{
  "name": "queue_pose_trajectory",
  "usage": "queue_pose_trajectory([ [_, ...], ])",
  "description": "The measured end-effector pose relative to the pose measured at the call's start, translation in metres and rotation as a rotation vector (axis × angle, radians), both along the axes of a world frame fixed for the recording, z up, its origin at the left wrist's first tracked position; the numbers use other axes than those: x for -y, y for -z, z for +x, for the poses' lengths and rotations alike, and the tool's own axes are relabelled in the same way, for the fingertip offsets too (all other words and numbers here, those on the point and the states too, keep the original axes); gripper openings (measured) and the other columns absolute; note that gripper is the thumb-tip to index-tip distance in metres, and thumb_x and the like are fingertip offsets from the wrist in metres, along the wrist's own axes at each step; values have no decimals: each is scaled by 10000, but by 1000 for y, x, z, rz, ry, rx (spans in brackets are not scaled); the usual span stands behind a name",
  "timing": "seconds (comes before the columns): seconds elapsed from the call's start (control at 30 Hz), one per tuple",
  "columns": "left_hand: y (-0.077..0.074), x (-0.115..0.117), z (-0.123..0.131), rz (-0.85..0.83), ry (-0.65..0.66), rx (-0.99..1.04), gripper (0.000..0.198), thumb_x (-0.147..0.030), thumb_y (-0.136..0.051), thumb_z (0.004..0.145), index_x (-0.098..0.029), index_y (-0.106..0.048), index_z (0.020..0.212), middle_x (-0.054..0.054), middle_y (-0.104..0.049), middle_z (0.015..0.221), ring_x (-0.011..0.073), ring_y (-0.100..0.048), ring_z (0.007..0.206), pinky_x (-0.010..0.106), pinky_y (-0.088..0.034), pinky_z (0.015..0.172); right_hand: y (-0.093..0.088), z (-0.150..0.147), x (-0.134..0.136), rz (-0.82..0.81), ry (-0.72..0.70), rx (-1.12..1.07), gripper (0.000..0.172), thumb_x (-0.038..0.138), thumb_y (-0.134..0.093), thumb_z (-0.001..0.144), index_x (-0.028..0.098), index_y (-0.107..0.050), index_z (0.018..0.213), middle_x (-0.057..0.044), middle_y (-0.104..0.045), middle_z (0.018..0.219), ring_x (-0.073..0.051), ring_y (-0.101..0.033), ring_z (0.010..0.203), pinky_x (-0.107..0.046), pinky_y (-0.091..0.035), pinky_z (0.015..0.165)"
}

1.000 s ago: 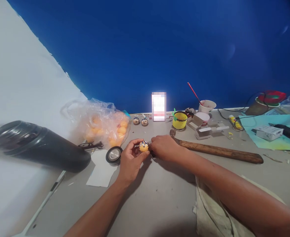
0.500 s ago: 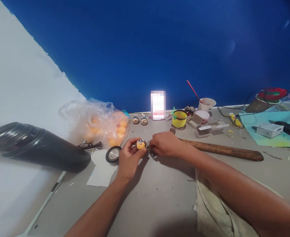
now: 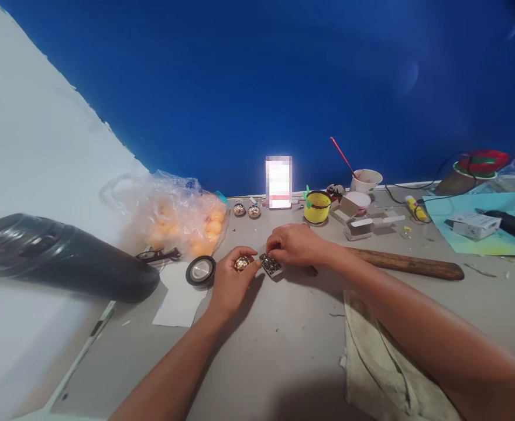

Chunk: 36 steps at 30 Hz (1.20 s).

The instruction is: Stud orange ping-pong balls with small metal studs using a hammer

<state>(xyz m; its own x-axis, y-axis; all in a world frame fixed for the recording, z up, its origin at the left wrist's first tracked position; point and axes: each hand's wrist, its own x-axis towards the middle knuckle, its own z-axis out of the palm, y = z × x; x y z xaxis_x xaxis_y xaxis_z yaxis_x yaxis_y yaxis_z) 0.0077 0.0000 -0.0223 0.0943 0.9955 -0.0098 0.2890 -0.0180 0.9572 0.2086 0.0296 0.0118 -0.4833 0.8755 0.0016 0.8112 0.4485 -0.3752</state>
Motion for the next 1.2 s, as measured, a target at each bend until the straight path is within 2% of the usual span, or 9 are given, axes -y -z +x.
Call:
queue_pose_trajectory([
  [0.1, 4, -1, 1, 256, 15, -213, 66, -269, -698, 801, -210, -728, 803, 14, -645, 816, 158, -597, 708, 292, -458, 647, -2, -1, 1, -4, 3, 4, 255, 266, -558, 858, 270, -789, 966, -20, -764, 1014, -208, -642, 910, -289, -330, 638],
  [0.2, 9, -2, 3, 390, 39, -284, 69, -249, -686, 819, -222, -750, 817, 20, -639, 844, 173, -625, 784, 302, -474, 713, -4, -1, 2, 3, -6, 19, 255, 259, -565, 844, 263, -794, 955, -25, -771, 999, -212, -649, 912, -294, -311, 615],
  [0.43, 14, -6, 8, 437, 80, -319, 91, -223, -671, 840, -225, -762, 850, 17, -607, 848, 165, -616, 778, 298, -481, 720, -6, 0, 2, -6, -16, 58, 259, 244, -571, 837, 259, -797, 961, -32, -779, 1002, -215, -662, 912, -294, -282, 582],
  [0.7, 15, -8, 10, 436, 85, -335, 75, -181, -665, 830, -207, -728, 801, 13, -616, 844, 160, -619, 774, 295, -489, 736, -4, 2, 0, -1, -17, 17, 257, 257, -565, 837, 264, -794, 952, -20, -780, 1013, -214, -660, 926, -289, -293, 593],
  [0.87, 14, -7, 10, 490, 76, -334, 98, -200, -668, 843, -215, -746, 900, 19, -630, 869, 174, -634, 807, 309, -509, 762, -6, 1, 1, -3, -3, 70, 271, 257, -549, 845, 264, -790, 969, -32, -778, 1012, -218, -662, 910, -293, -290, 586],
  [1.2, 18, -6, 9, 605, 104, -446, 109, -191, -645, 880, -217, -751, 881, 19, -585, 893, 156, -615, 783, 284, -495, 727, -6, -2, 3, -6, -8, 121, 280, 270, -526, 874, 248, -780, 991, -64, -773, 1037, -241, -668, 950, -286, -368, 649],
])
